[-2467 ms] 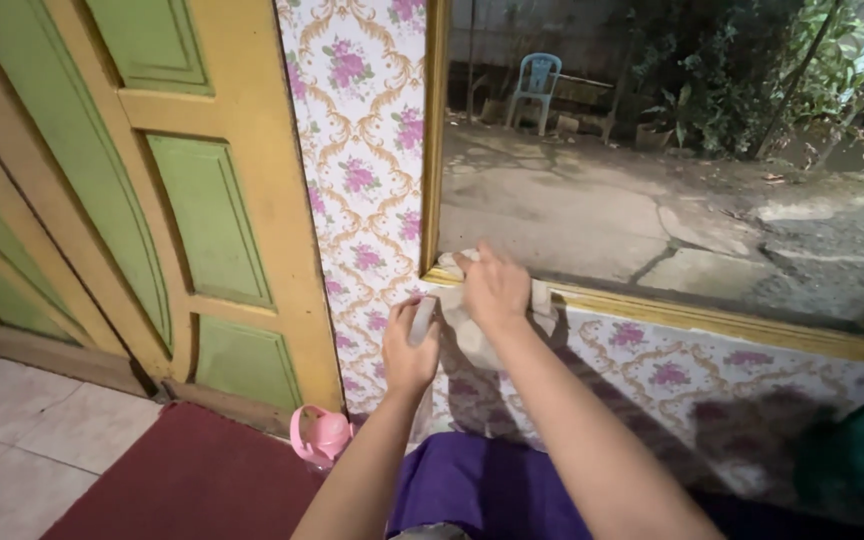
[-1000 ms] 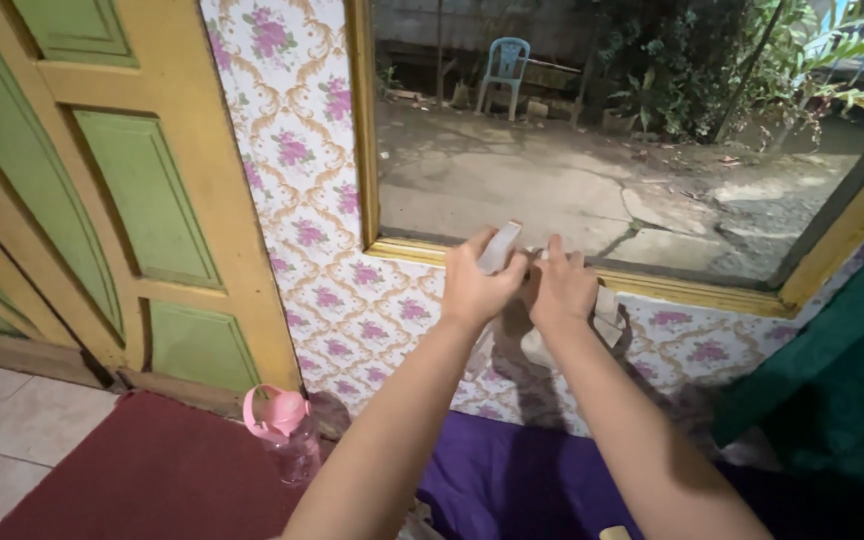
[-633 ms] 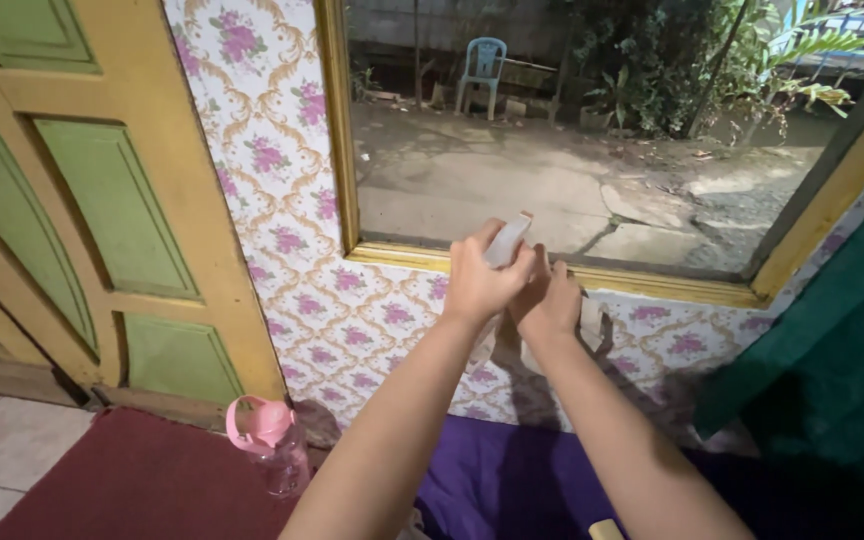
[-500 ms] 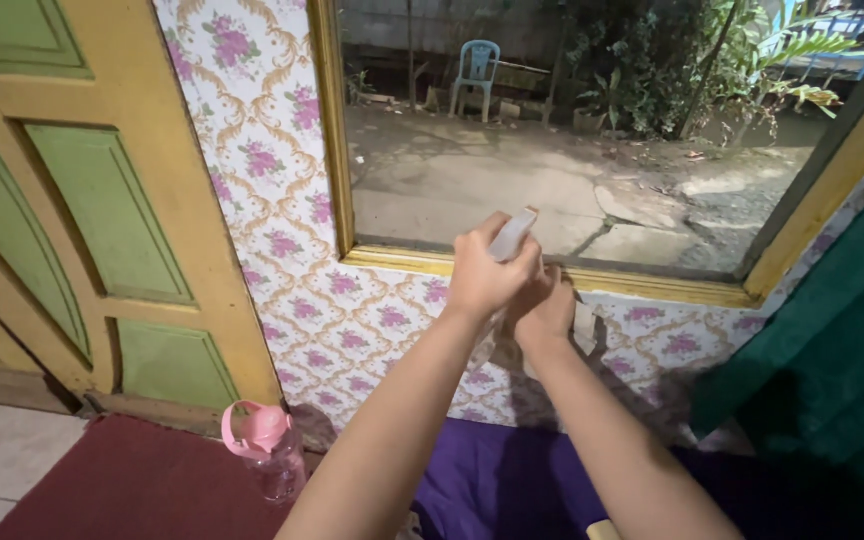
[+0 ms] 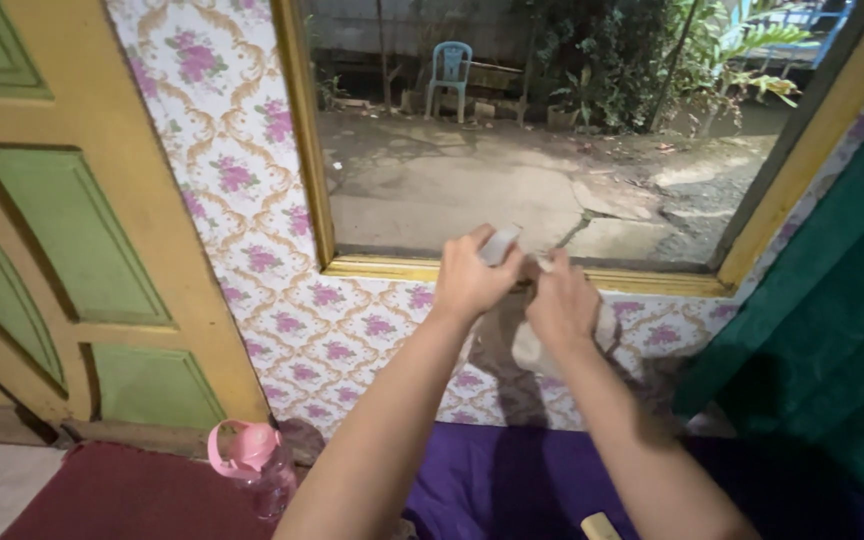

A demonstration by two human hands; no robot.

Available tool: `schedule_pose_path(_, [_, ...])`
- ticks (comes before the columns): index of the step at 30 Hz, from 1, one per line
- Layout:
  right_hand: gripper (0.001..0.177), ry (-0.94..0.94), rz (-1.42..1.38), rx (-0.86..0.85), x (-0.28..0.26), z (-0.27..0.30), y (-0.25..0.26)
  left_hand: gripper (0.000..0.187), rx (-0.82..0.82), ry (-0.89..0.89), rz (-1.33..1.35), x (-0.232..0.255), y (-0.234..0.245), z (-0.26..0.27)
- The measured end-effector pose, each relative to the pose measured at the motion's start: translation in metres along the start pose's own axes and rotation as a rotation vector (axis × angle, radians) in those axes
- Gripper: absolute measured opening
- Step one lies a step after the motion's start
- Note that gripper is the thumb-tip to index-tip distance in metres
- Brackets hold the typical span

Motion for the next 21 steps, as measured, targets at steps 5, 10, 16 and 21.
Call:
schedule_pose_path(5, [0.053,-0.270,-0.285,0.092,0.072,0.000,0.001,0.031,0.201,-0.096,0.043,-0.029,0.008,0.008])
schedule_pose_path(10, [0.046,-0.596,-0.652,0.244,0.106,-0.002,-0.005,0.034,0.188,-0.078,0.030,-0.054,0.021,0.021])
schedule_pose_path(16, [0.060,-0.642,-0.786,0.381,0.057,-0.010,0.035,0.036,0.255,-0.060,-0.063,-0.126,0.023,0.003])
schedule_pose_path(21, [0.061,-0.562,-0.742,0.417,-0.020,-0.018,0.041,0.042,0.268,0.004,-0.043,-0.136,0.051,0.002])
Point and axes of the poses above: each hand's wrist, its own z-axis away from the middle knuckle, its own y-axis out of the back of the hand, x = y × z, the point moved 7 cm from there along -z, towards the middle knuckle, and after that the axes turned 9 degrees about -y, right-handed, at the moved point
